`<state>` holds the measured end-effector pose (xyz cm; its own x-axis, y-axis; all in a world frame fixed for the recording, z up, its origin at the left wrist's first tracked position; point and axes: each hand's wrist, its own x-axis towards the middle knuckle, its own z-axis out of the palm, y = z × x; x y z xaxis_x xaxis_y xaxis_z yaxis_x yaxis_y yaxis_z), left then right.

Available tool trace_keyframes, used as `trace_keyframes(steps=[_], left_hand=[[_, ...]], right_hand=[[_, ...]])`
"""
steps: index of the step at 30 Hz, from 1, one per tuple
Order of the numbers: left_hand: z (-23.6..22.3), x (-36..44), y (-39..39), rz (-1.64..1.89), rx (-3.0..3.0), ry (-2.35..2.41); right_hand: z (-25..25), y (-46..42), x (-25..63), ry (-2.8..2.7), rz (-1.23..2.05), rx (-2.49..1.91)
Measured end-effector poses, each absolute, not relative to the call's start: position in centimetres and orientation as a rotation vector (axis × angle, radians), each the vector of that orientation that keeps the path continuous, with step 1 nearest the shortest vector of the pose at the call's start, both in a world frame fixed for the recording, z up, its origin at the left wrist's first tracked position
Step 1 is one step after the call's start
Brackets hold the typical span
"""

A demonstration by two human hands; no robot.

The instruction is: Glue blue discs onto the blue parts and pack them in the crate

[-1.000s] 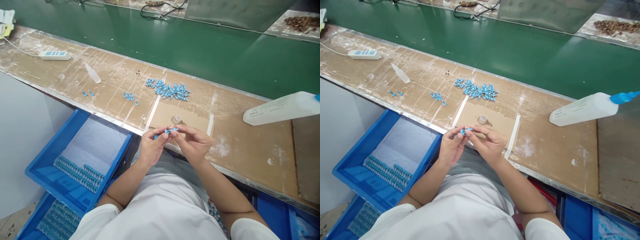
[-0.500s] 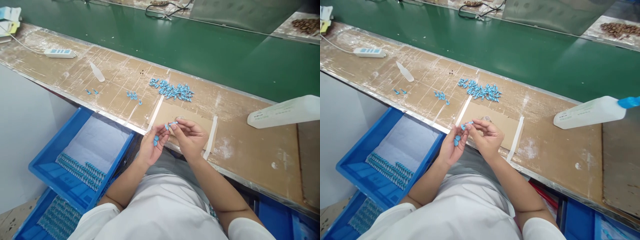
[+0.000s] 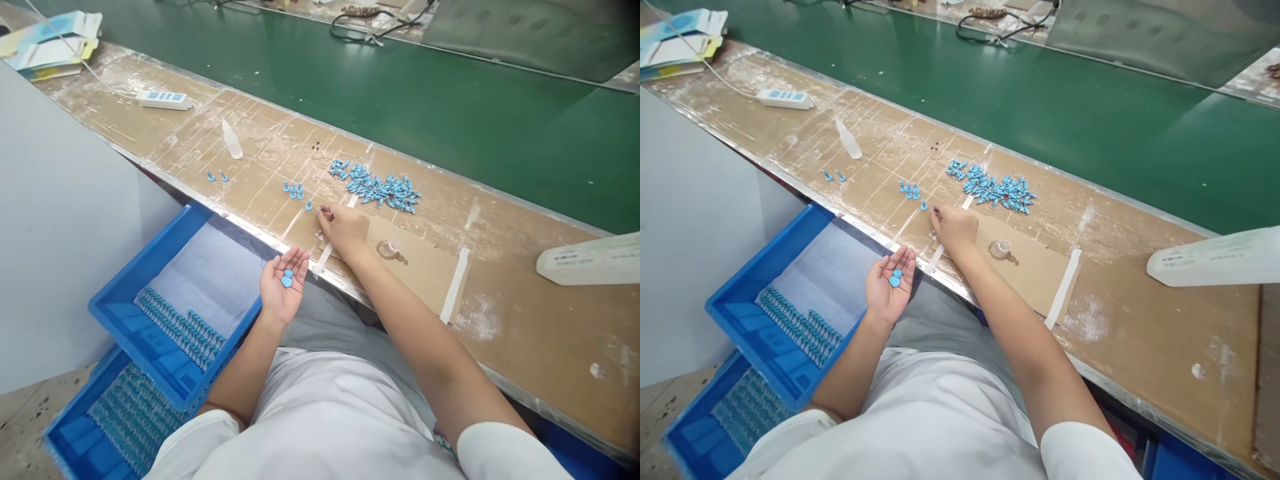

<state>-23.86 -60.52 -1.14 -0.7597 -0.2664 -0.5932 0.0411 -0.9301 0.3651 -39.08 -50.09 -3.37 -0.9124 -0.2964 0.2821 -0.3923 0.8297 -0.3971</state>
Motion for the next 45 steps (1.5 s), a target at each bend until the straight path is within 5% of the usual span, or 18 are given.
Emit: trace_keyframes(steps=[6, 16, 24, 31, 39, 45], left_hand=[[-1.0, -24.0, -60.6, -2.863, 0.856, -0.542], [0.4, -24.6, -59.5, -2.936, 0.733, -0.583], [0.5, -24.4, -57.5, -2.907, 0.781, -0.553], [-0.5, -23.8, -57.1, -3.09, 0.849, -0.699], [-0.4, -22.3, -55.3, -3.358, 0.608, -1.334], [-0.8, -22.8, -55.4, -3.519, 0.659, -1.329]], right_hand=[[-3.4, -49.9, -39.2, -2.759, 0.654, 0.54], [0.2, -47.1, -28.0, -2.493, 1.165, 1.115], [-0.9, -46.6, -25.8, -2.546, 1.675, 0.764], [3.7, -42.6, -27.0, -2.634, 2.266, 0.509], [8.7, -37.9, -30.3, -3.108, 1.105, 1.335], [8.5, -38.2, -31.3, -3.044, 1.366, 1.562]])
